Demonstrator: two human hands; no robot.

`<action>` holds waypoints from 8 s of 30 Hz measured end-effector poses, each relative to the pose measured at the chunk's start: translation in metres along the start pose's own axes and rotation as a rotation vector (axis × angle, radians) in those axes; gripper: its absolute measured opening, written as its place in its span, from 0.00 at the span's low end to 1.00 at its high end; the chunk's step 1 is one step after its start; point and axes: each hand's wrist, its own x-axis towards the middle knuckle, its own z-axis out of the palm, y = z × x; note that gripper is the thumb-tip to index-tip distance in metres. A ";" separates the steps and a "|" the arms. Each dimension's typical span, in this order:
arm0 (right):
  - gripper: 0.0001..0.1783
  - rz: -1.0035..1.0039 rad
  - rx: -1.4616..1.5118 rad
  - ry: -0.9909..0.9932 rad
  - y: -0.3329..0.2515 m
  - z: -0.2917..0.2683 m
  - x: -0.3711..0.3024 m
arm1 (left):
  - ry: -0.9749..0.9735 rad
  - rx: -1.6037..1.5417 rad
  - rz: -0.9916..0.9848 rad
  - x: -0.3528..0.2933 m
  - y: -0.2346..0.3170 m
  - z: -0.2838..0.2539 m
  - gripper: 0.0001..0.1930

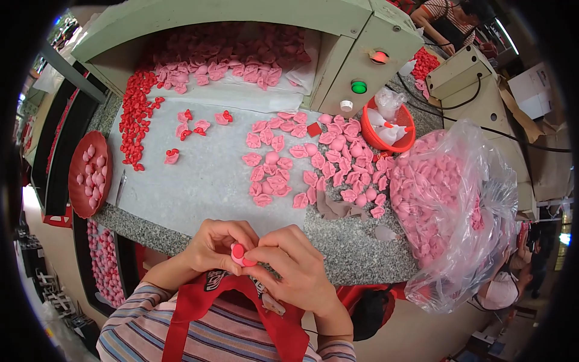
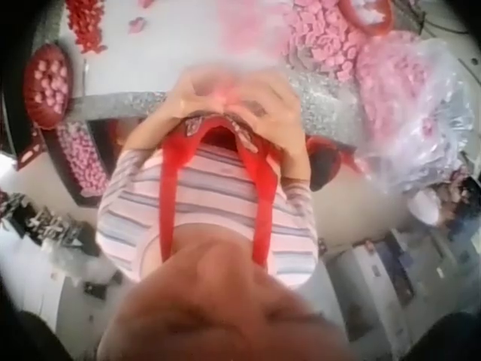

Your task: Assembling small pink plastic toy components and applying a substance from a tube.

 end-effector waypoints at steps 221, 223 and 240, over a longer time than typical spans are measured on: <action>0.15 0.740 1.286 0.050 0.045 0.065 -0.008 | 0.317 -0.010 -0.150 -0.017 0.006 -0.020 0.12; 0.14 0.698 1.250 0.065 0.053 0.034 -0.008 | 0.345 -0.006 -0.167 0.014 0.002 -0.001 0.12; 0.18 0.641 1.192 0.308 0.027 -0.317 -0.199 | 0.271 0.114 -0.456 0.171 -0.120 0.344 0.20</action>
